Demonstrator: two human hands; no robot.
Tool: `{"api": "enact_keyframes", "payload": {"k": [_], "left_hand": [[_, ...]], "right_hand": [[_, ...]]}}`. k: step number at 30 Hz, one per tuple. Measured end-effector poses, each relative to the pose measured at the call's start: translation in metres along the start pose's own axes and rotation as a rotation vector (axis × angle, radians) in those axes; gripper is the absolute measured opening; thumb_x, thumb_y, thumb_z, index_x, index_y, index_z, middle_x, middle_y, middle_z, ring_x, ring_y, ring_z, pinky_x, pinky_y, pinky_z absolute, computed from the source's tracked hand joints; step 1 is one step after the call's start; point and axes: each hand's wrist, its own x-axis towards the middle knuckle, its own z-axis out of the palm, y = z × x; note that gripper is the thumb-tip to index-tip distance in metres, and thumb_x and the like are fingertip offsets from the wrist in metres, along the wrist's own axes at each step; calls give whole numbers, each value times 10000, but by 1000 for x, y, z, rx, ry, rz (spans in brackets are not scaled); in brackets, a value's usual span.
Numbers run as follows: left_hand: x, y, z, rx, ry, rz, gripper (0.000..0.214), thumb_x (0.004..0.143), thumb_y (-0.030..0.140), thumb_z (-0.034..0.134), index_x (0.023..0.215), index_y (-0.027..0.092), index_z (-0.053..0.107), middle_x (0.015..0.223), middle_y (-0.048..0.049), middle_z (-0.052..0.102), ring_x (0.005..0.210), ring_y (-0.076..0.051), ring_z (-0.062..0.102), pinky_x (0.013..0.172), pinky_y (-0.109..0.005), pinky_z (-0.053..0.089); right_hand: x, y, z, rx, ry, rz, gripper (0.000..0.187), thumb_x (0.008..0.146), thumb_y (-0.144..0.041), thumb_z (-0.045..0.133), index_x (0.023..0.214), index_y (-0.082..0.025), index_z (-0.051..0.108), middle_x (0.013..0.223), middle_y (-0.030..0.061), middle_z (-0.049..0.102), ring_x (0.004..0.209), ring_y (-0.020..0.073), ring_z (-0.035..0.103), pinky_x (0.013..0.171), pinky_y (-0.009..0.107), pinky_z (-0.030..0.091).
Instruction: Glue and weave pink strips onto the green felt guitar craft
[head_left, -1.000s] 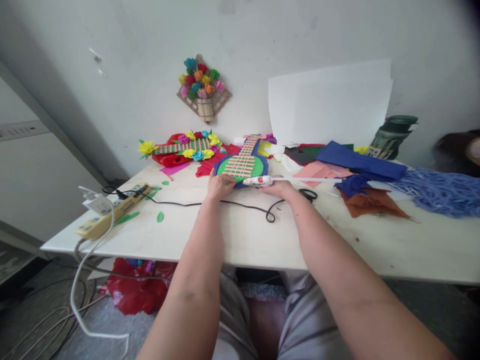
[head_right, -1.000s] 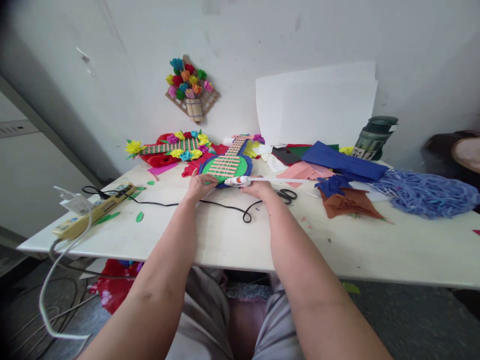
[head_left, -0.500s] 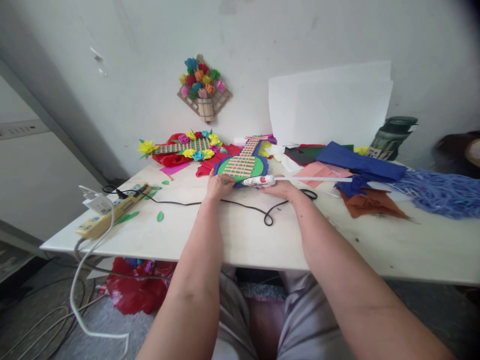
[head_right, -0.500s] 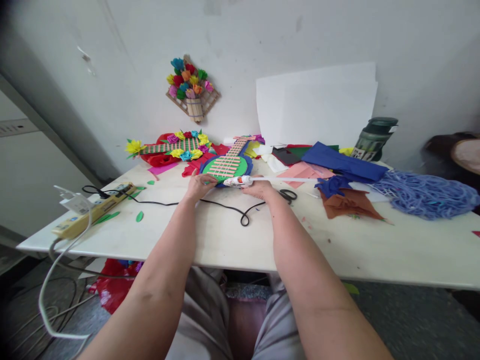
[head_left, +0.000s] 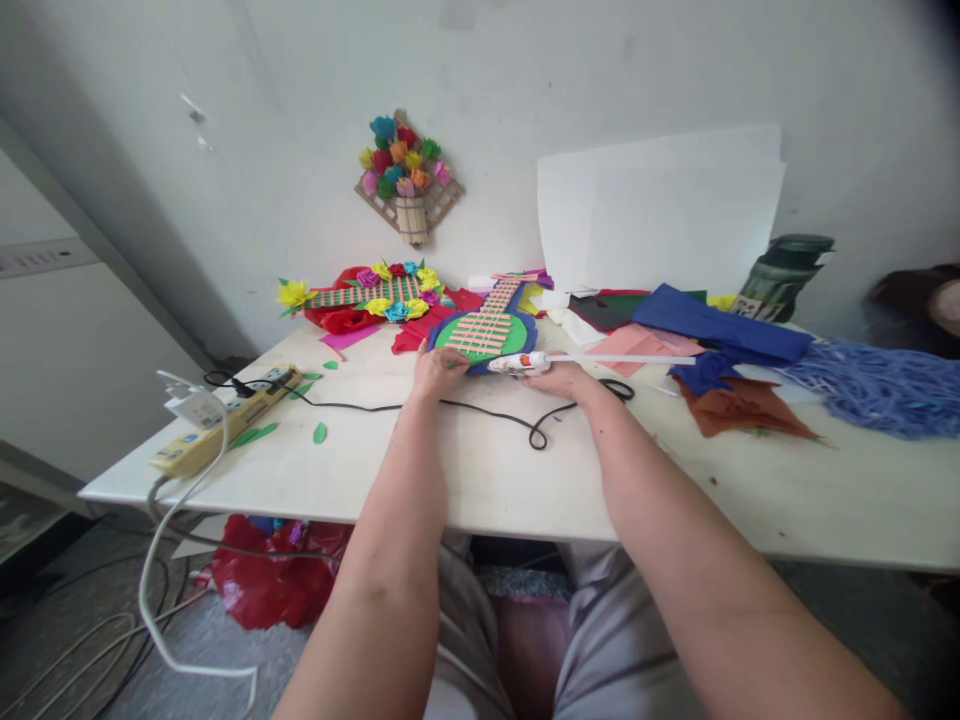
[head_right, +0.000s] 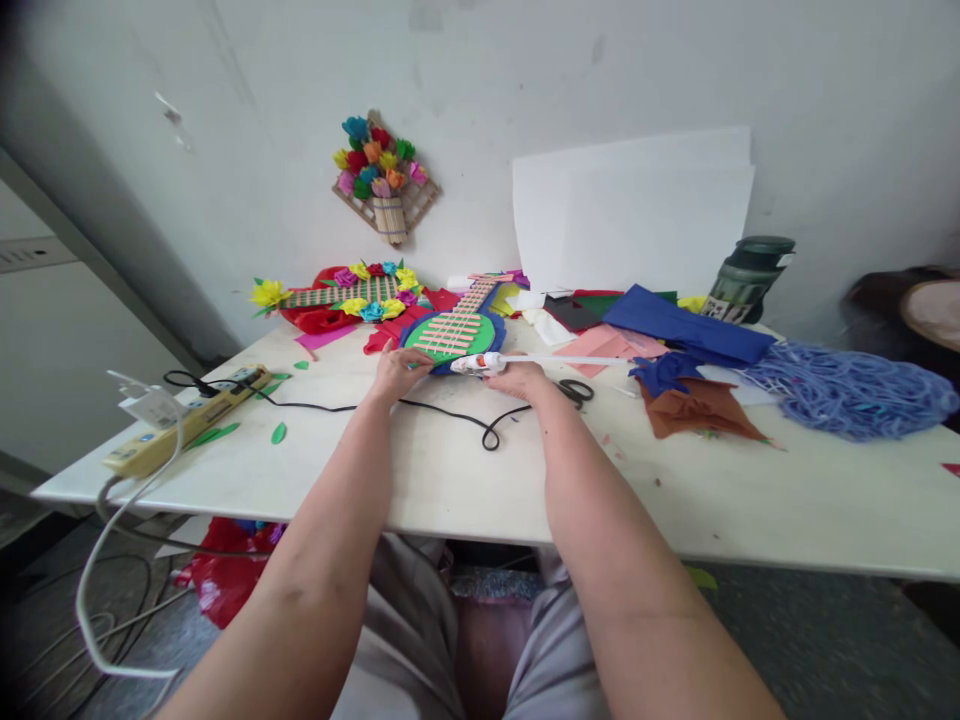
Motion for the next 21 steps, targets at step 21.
{"api": "enact_keyframes", "payload": {"k": [21], "left_hand": [[-1,-1,0,-18,-4,-1,103,711,238,604,716,256,705,910,6,709,915,-180,628,1062,-416,233]], "right_hand": [[-6,-3,0,35,-22,37,429,724,-360,558,1123,-218,622,1127,47,640,1015,221,587,811,247,447]]}}
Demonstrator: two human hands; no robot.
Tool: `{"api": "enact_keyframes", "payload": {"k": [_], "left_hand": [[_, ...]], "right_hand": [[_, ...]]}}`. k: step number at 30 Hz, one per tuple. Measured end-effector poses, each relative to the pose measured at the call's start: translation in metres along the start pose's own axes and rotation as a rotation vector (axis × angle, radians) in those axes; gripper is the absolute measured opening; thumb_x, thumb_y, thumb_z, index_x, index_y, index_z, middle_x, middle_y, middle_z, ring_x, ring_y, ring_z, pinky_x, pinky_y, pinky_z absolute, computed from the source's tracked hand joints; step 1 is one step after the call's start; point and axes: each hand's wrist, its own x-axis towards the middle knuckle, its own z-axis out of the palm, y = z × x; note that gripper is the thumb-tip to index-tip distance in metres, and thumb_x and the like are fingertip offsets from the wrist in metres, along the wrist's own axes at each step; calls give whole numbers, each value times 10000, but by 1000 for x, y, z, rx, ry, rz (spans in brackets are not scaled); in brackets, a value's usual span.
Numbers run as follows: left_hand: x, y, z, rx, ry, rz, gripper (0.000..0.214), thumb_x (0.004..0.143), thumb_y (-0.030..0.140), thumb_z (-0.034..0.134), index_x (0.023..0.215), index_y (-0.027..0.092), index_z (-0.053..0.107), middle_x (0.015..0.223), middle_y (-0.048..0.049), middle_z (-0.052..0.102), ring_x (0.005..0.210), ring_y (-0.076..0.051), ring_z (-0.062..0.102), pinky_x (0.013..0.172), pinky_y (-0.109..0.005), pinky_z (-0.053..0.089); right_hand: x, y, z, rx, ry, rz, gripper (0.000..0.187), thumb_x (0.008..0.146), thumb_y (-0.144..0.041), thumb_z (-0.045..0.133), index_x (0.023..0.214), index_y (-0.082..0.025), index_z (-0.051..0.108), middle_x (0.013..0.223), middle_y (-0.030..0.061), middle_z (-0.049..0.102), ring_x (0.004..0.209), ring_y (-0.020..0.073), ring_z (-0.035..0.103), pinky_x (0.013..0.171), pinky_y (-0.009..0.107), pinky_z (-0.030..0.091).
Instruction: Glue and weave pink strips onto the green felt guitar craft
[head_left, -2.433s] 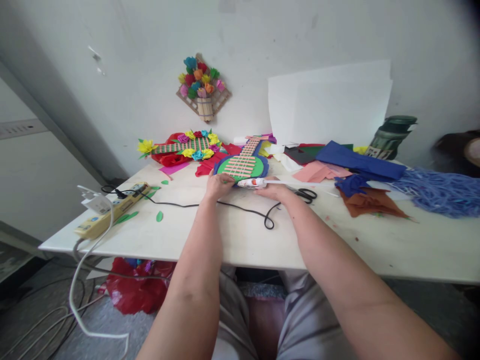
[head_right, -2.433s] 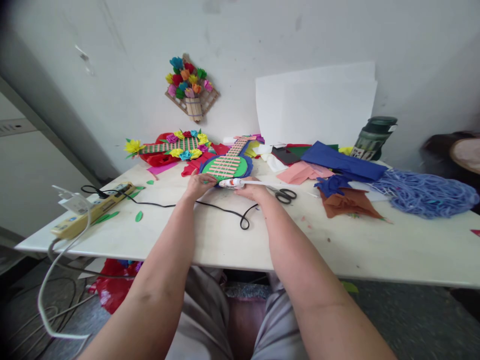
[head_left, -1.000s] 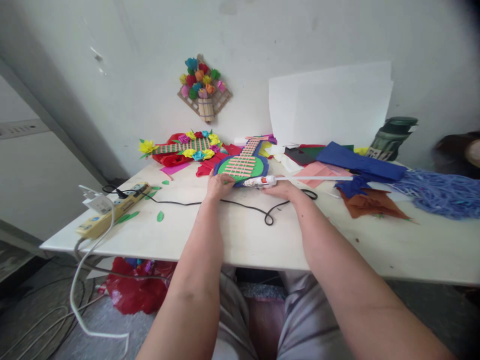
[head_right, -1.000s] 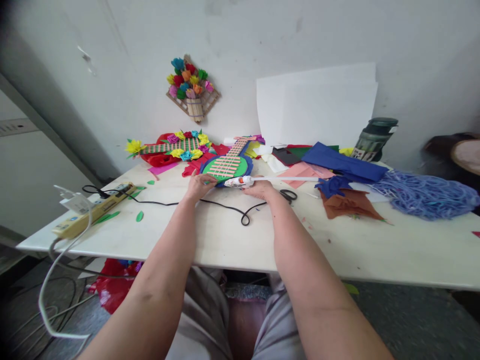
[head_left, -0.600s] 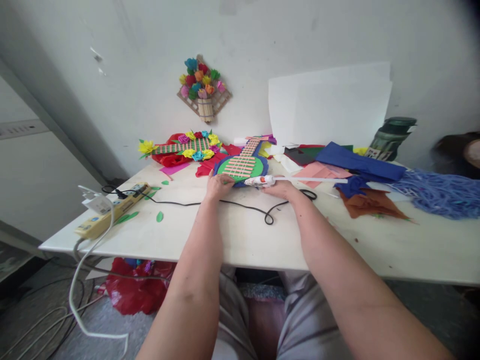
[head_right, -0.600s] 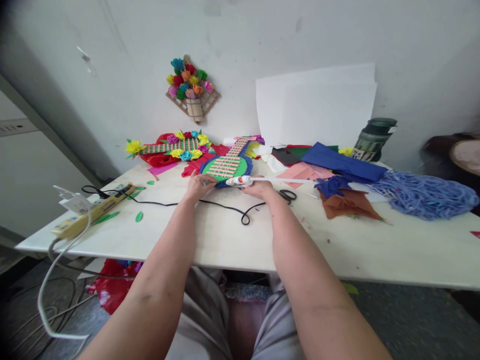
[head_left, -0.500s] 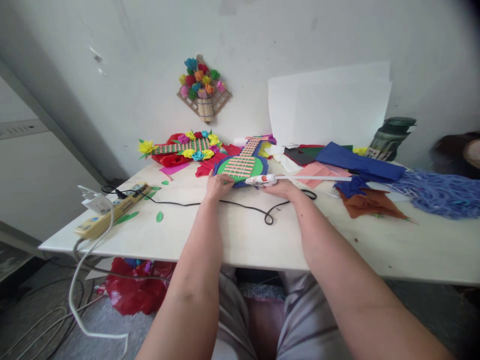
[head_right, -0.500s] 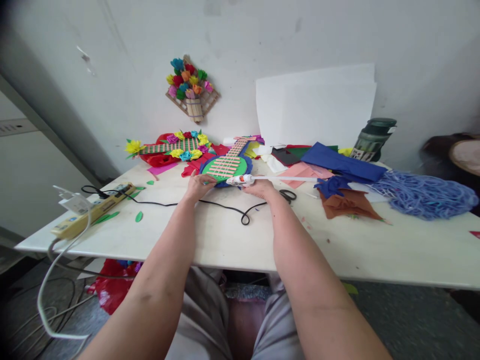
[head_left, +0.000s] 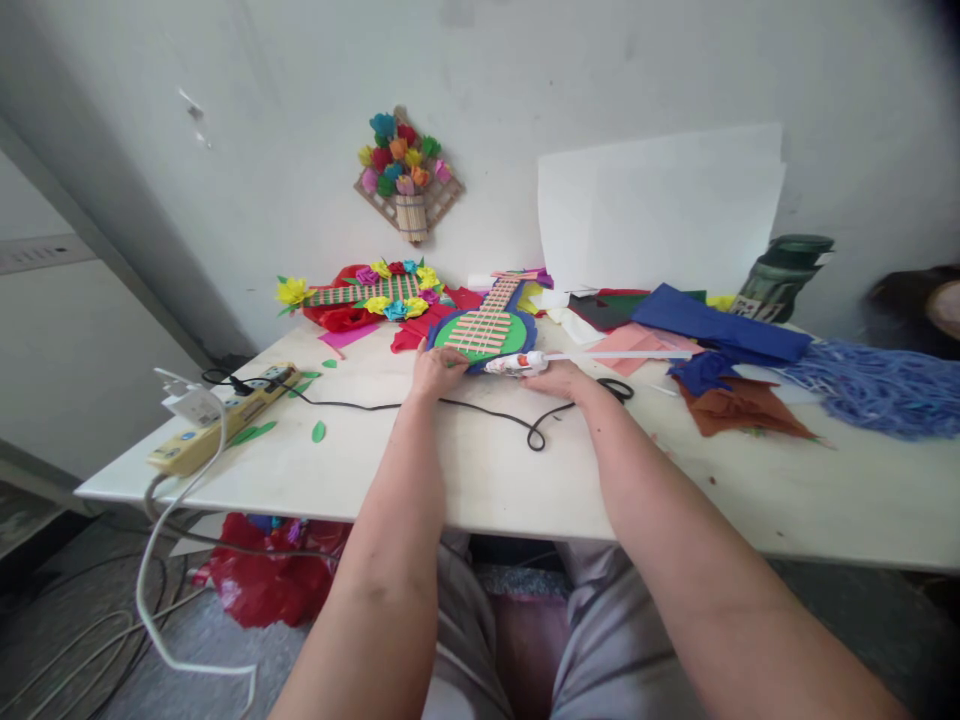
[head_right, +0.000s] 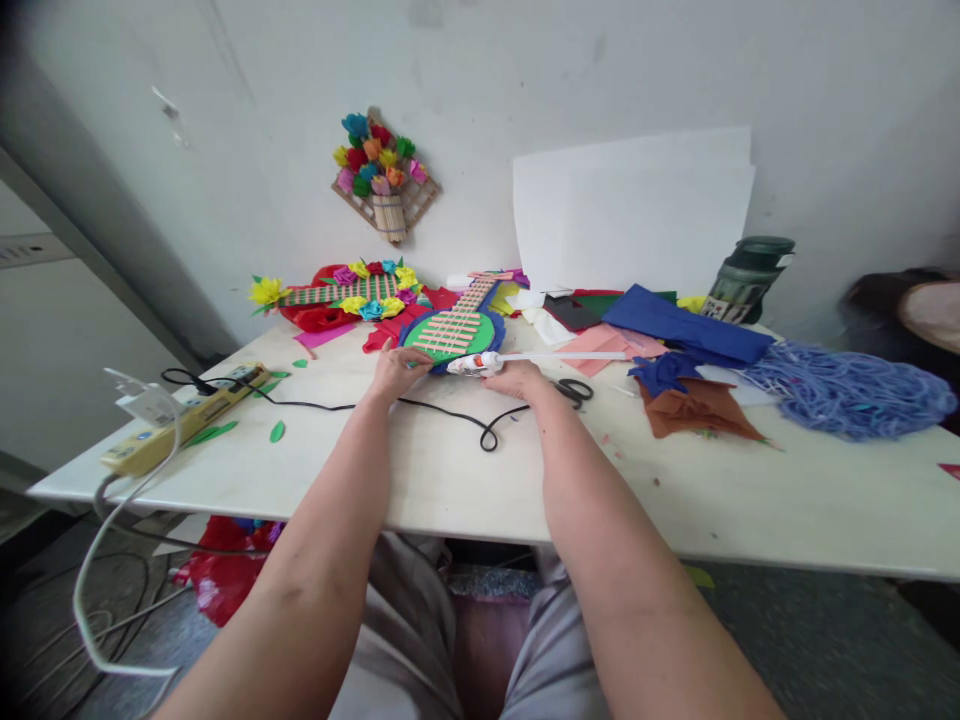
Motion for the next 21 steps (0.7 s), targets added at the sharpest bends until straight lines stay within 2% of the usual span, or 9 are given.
{"api": "enact_keyframes", "payload": {"k": [12,21], "left_hand": [[1,0,0,28,-30,4,110,714,257,592,711,262,702,904,16,709,912,-192,625,1085,-453,157],[0,-1,0,35,-26,-1,123,719,257,588,726,279,708,921,23,707,934,-193,618,1082,-440,185]], "right_hand": [[9,-3,1,-140,-9,7,437,742,-391,533,1138,-223,612,1167,69,617,1066,242,564,858,281,438],[3,5,1,-20,97,4,402,733,-402,570,1093,-235,633,1117,40,643,997,227,591,817,277,455]]}}
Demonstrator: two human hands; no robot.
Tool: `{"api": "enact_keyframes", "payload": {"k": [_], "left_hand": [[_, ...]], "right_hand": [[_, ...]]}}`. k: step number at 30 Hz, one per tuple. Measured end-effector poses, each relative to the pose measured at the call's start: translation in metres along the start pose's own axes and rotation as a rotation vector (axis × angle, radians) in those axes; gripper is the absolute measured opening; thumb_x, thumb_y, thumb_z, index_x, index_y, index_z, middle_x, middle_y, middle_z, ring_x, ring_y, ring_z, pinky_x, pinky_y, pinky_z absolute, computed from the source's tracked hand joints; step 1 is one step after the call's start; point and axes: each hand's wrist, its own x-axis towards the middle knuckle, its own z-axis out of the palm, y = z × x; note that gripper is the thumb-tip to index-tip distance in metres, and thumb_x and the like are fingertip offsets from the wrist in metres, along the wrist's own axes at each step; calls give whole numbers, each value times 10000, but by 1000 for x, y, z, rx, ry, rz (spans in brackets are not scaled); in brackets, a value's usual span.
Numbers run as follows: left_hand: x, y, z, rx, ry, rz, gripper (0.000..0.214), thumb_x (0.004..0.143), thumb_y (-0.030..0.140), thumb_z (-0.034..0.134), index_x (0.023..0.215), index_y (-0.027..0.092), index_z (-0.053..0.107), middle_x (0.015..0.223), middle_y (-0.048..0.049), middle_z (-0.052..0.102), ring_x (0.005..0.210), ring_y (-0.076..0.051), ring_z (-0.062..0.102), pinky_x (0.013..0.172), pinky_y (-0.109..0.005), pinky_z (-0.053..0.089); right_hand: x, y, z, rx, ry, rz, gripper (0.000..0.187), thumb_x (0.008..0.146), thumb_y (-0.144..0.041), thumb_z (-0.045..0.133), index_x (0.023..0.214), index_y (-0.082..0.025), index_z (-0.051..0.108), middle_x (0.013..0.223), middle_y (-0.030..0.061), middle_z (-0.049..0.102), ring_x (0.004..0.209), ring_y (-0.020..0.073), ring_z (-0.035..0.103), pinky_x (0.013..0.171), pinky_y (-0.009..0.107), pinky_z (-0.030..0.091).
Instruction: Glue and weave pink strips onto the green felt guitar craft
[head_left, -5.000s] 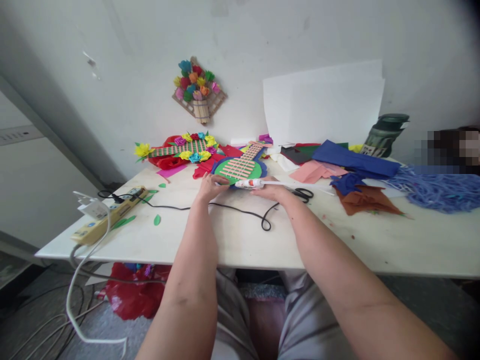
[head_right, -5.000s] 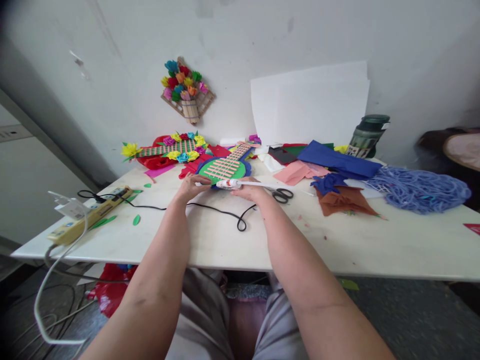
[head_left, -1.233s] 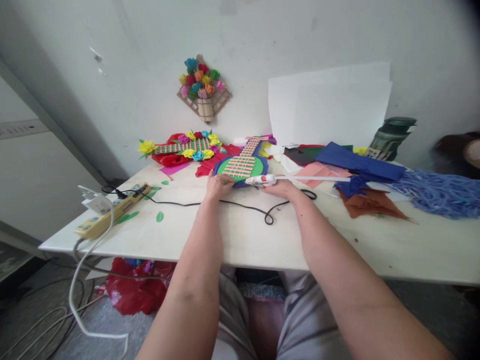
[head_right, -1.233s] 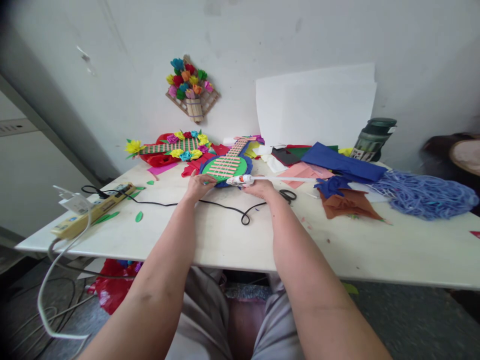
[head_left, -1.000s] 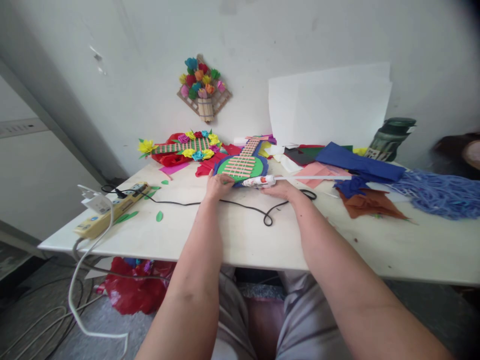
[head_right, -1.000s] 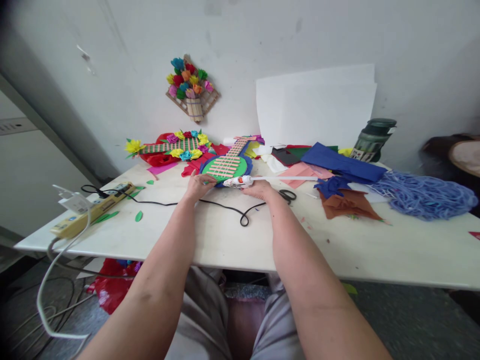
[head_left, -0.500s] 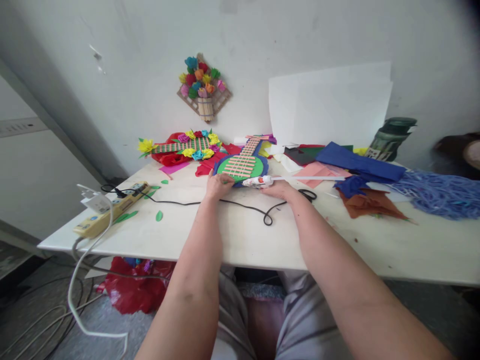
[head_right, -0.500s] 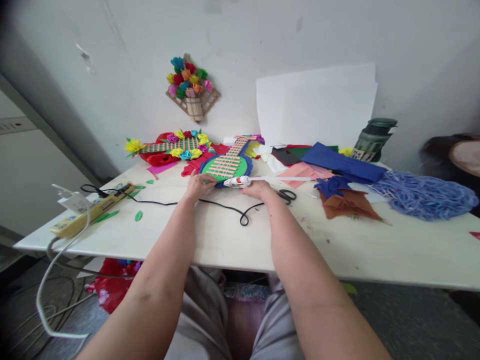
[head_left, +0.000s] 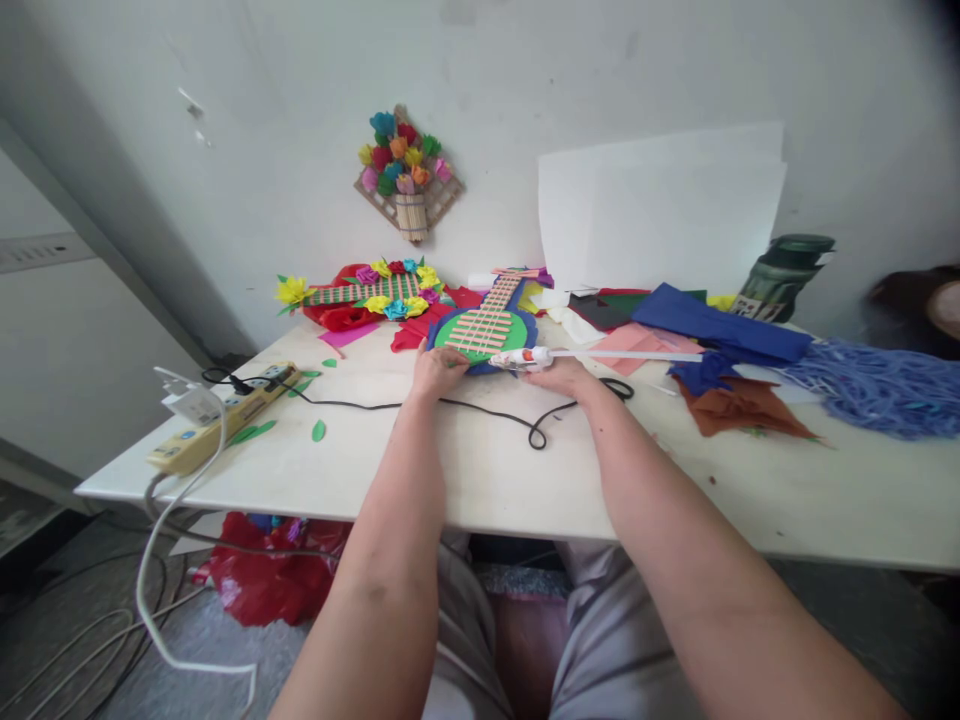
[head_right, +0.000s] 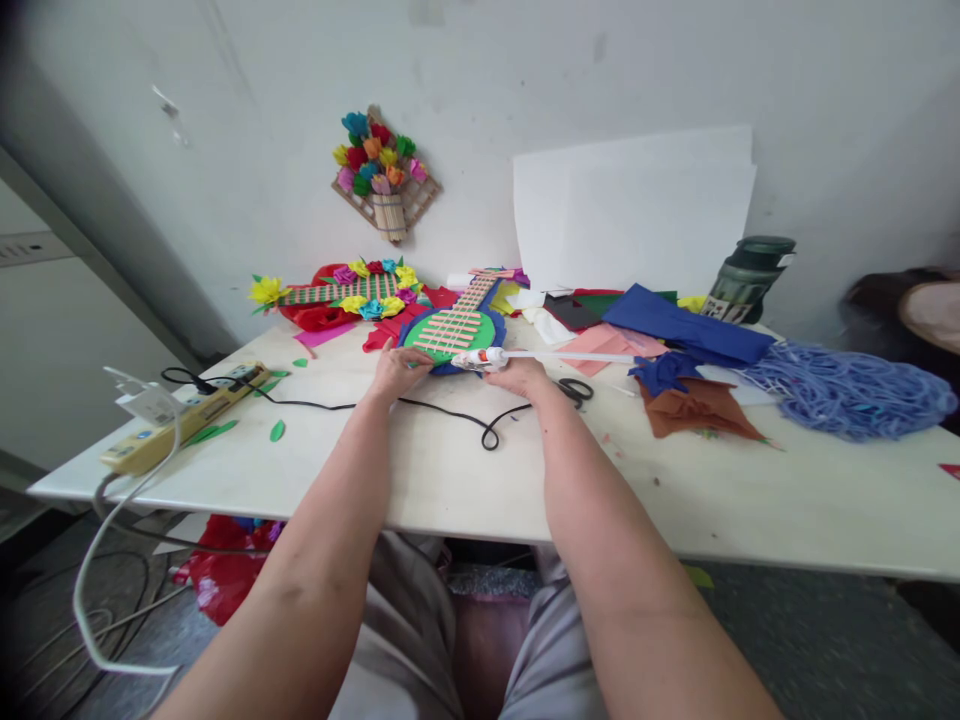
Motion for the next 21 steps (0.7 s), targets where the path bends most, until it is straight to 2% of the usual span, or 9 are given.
{"api": "enact_keyframes", "payload": {"k": [6,12,21], "left_hand": [[0,1,0,-9,8,0,123,717,248,586,722,264,708,911,12,709,926,-183,622,1081,-417,200],[1,0,1,0,3,-3,111,712,245,594,717,271,702,915,18,708,933,-187,621,1076,-421,209],[0,2,0,1,-7,3,121,720,241,579,708,263,697,904,15,709,921,-184,622,1084,-421,186]], "right_hand": [[-4,-7,-1,35,-67,-23,399,723,-338,573,1104,-234,631,1099,33,654,983,216,599,802,251,453],[-3,-13,-1,-51,-100,-2,448,724,-362,553,1138,-202,613,1168,78,615,1050,247,569,840,277,439],[6,-8,7,-85,-77,-35,433,722,-370,540,1122,-224,620,1152,57,626,1039,231,577,837,260,441]]}}
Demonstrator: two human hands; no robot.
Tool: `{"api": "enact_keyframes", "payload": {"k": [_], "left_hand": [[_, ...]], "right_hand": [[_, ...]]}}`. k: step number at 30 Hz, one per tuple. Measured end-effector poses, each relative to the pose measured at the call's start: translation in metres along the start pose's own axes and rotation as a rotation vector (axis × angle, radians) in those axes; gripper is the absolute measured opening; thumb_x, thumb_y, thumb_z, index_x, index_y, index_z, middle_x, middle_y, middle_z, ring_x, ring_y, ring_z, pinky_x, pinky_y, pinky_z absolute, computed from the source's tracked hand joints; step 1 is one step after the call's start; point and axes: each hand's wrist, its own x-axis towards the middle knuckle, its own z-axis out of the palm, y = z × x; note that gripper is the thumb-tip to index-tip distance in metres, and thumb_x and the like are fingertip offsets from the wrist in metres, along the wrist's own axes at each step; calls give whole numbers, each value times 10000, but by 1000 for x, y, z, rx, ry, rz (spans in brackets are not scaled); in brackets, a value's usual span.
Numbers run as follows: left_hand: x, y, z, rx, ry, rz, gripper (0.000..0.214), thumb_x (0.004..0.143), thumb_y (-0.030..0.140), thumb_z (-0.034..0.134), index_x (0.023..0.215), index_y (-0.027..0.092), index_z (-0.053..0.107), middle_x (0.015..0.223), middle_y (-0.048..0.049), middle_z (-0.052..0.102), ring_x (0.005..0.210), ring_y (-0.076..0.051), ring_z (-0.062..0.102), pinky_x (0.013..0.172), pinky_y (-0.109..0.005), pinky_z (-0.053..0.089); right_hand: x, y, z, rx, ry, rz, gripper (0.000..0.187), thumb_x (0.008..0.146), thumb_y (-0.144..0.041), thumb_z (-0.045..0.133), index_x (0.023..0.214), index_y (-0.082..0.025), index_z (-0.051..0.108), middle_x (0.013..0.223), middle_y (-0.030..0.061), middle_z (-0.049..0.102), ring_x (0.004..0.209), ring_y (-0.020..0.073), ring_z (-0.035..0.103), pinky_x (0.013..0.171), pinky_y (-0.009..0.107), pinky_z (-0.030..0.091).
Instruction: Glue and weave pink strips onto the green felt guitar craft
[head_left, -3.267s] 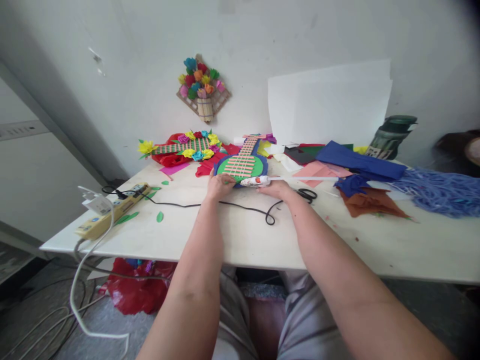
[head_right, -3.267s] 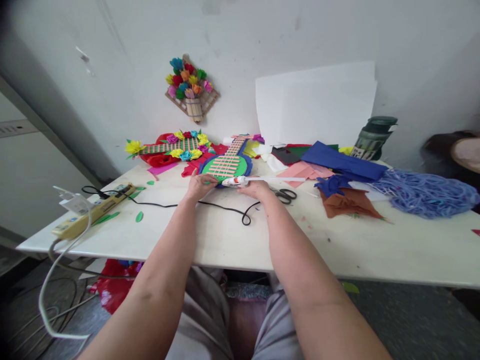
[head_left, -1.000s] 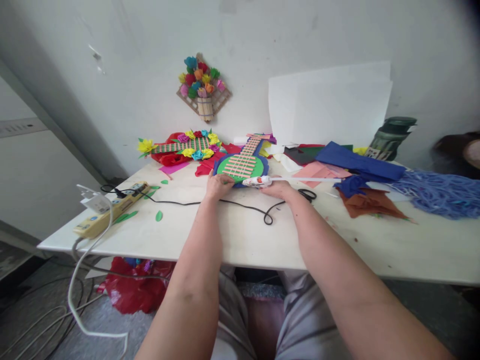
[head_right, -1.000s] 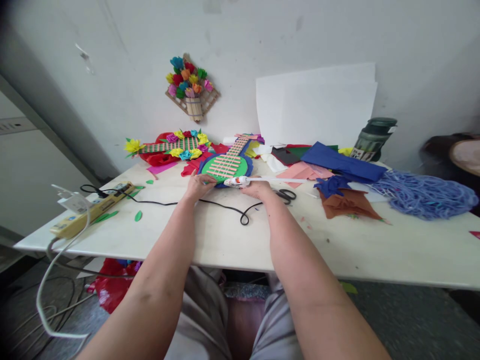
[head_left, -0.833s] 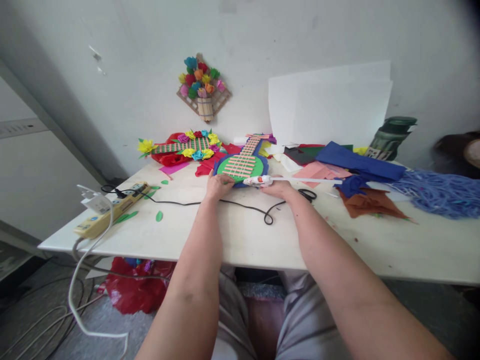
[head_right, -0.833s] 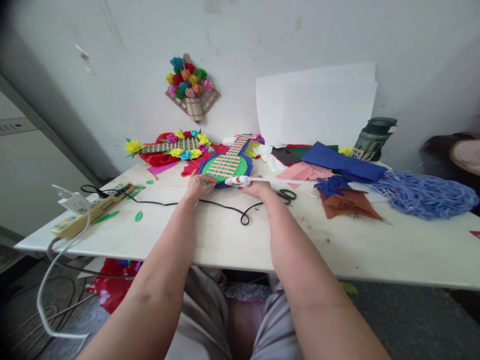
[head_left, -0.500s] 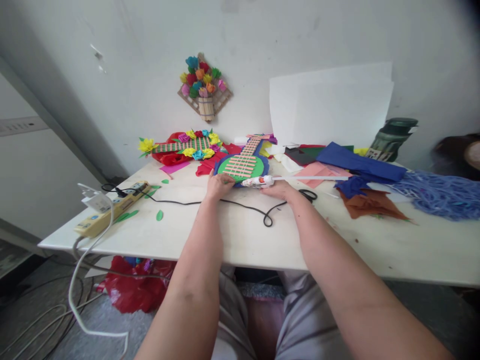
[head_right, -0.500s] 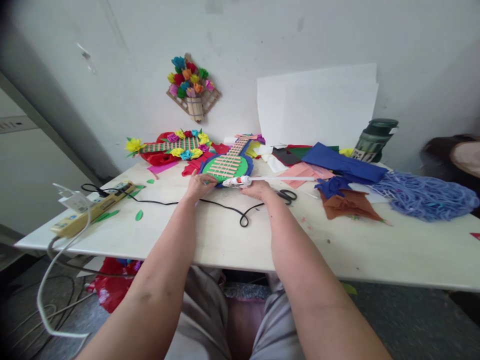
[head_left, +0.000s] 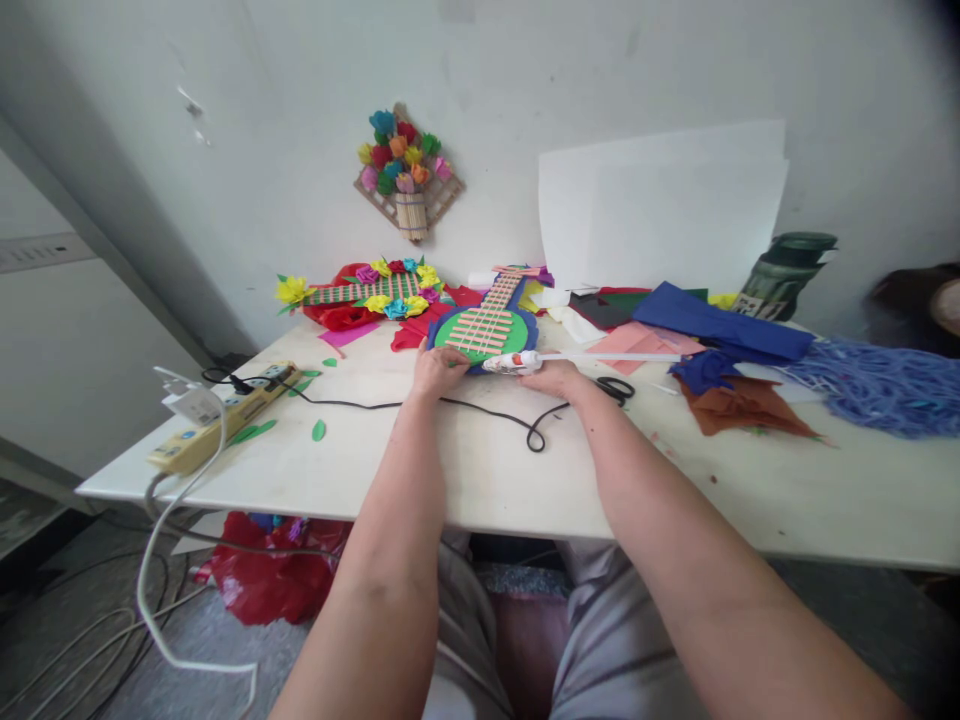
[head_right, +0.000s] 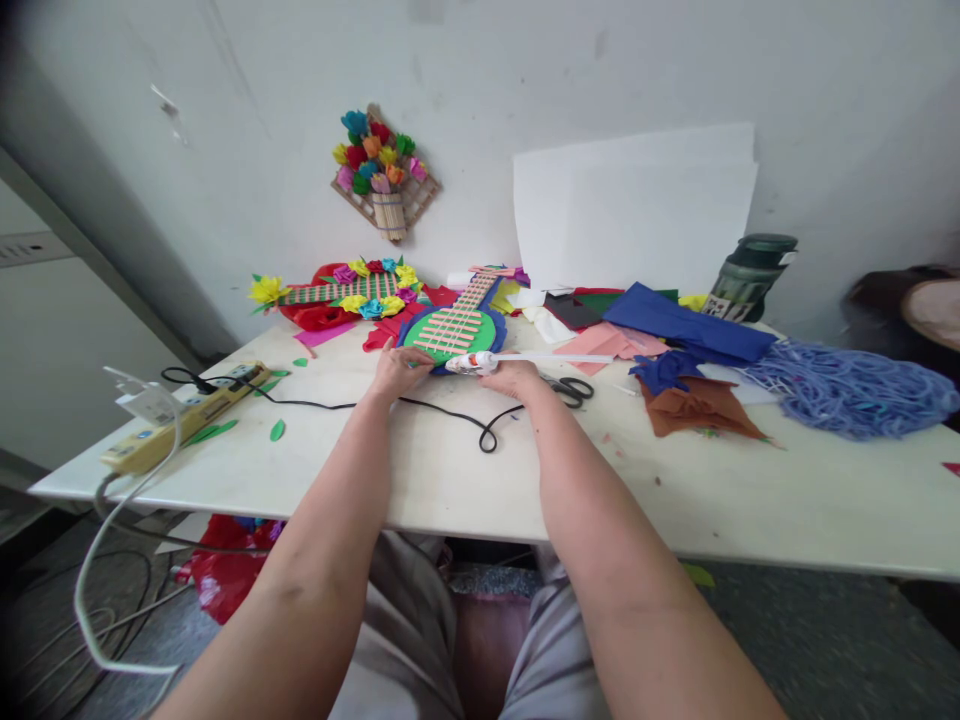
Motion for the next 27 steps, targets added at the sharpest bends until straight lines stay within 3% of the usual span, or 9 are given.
{"api": "enact_keyframes", "payload": {"k": [7,14,21,27], "left_hand": [[-2,4,-1,58,-10,54,132,701,238,571,688,260,701,872,13,709,889,-181,632,1092,-399,182],[-4,7,1,57,-17,72,115,686,259,586,669,262,699,865,19,708,904,-176,623,1076,-382,207],[-5,9,0,66,-37,52,115,674,244,582,687,240,696,895,5,702,932,-186,608,1076,-379,184],[-6,9,2,52,-45,48,117,649,240,594,709,233,694,915,-12,696,959,-212,589,1069,-411,167]], "right_hand": [[0,0,3,-13,10,6,411,717,-383,526,1084,-237,638,1088,53,656,956,236,613,753,270,471],[-1,5,1,22,38,22,409,693,-396,576,1060,-233,649,1106,60,647,1002,252,587,798,288,455],[-13,15,-9,383,128,124,285,654,-310,613,888,-155,663,771,38,680,691,169,609,573,219,438],[-10,19,-8,429,198,125,194,645,-286,609,785,-156,638,670,13,640,601,134,568,499,200,392]]}}
